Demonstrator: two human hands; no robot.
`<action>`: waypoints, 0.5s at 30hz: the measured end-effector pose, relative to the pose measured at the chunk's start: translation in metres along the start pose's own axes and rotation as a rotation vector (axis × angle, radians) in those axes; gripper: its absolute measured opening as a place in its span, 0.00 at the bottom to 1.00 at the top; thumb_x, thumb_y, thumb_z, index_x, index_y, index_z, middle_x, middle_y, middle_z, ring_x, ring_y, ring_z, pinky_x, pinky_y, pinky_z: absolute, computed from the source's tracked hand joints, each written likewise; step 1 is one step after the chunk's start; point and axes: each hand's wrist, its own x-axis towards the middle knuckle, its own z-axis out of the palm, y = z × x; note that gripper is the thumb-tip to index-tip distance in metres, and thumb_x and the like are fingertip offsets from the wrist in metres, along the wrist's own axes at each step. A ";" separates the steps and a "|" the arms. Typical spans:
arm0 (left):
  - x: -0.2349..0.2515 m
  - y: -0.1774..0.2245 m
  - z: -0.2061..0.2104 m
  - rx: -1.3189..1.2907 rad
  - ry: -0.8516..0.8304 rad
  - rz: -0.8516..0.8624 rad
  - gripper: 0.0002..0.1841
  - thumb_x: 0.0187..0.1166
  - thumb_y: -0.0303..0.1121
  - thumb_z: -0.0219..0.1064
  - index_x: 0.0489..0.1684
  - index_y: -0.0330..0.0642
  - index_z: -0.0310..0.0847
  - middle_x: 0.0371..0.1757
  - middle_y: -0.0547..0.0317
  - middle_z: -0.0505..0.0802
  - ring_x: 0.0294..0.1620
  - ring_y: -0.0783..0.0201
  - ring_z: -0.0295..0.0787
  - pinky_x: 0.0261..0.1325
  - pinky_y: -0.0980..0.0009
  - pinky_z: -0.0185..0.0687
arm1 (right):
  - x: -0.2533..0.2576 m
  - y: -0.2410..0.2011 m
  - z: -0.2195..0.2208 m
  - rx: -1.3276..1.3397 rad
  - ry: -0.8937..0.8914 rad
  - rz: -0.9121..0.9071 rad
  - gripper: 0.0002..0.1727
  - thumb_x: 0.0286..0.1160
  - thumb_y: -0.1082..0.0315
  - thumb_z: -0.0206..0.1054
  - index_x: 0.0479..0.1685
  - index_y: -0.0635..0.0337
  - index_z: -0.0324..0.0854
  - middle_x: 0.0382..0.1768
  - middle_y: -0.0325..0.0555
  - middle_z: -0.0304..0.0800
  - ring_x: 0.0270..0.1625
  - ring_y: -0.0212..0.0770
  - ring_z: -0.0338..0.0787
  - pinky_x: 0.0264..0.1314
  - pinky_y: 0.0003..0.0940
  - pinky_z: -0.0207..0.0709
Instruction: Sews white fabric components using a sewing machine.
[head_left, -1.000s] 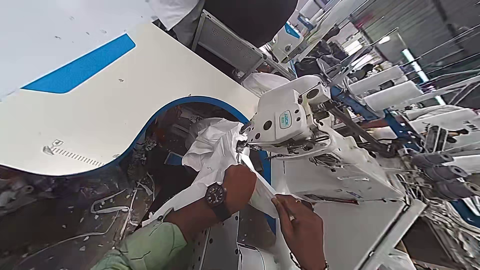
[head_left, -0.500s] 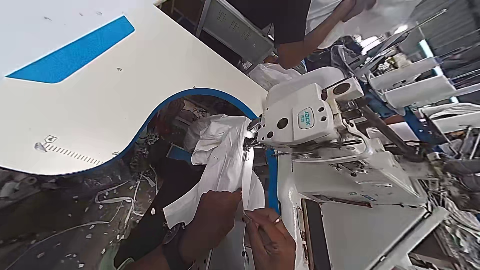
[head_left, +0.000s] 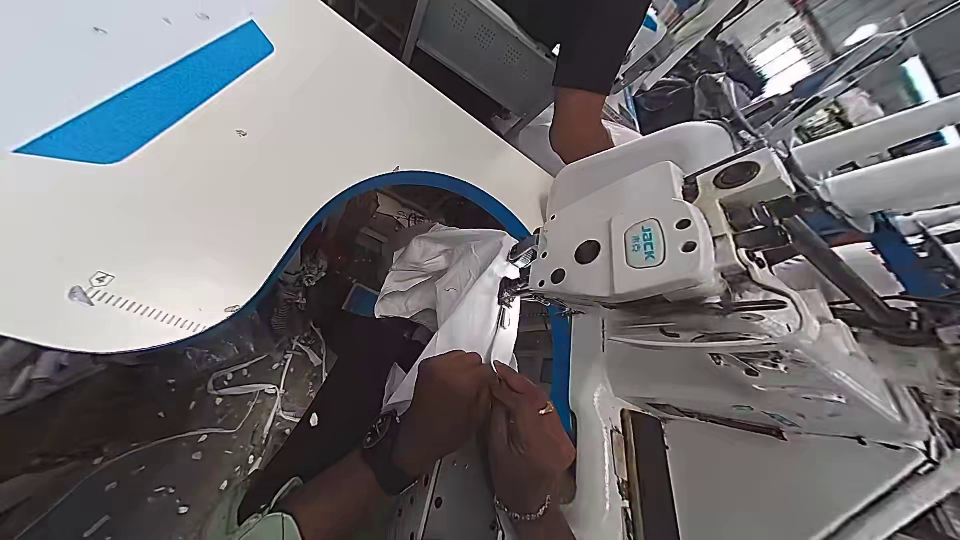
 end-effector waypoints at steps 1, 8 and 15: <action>0.004 -0.002 0.003 0.028 0.012 0.006 0.11 0.67 0.26 0.65 0.14 0.38 0.84 0.13 0.58 0.78 0.17 0.62 0.77 0.21 0.70 0.71 | 0.005 0.003 0.003 -0.027 0.000 -0.016 0.12 0.74 0.71 0.63 0.24 0.61 0.87 0.41 0.51 0.98 0.51 0.35 0.96 0.57 0.18 0.82; 0.037 -0.011 -0.004 0.089 -0.197 0.060 0.08 0.72 0.26 0.65 0.32 0.35 0.92 0.45 0.44 0.94 0.47 0.48 0.93 0.49 0.60 0.89 | 0.023 0.011 0.017 -0.112 -0.024 0.050 0.14 0.75 0.72 0.58 0.41 0.69 0.90 0.47 0.57 0.98 0.49 0.45 0.98 0.49 0.30 0.87; 0.152 -0.139 0.003 -0.214 -0.683 0.086 0.15 0.82 0.21 0.58 0.58 0.19 0.84 0.55 0.27 0.92 0.60 0.40 0.91 0.68 0.49 0.82 | 0.021 0.007 0.017 -0.104 0.009 0.115 0.19 0.69 0.73 0.57 0.50 0.73 0.89 0.48 0.59 0.97 0.45 0.56 0.98 0.45 0.46 0.89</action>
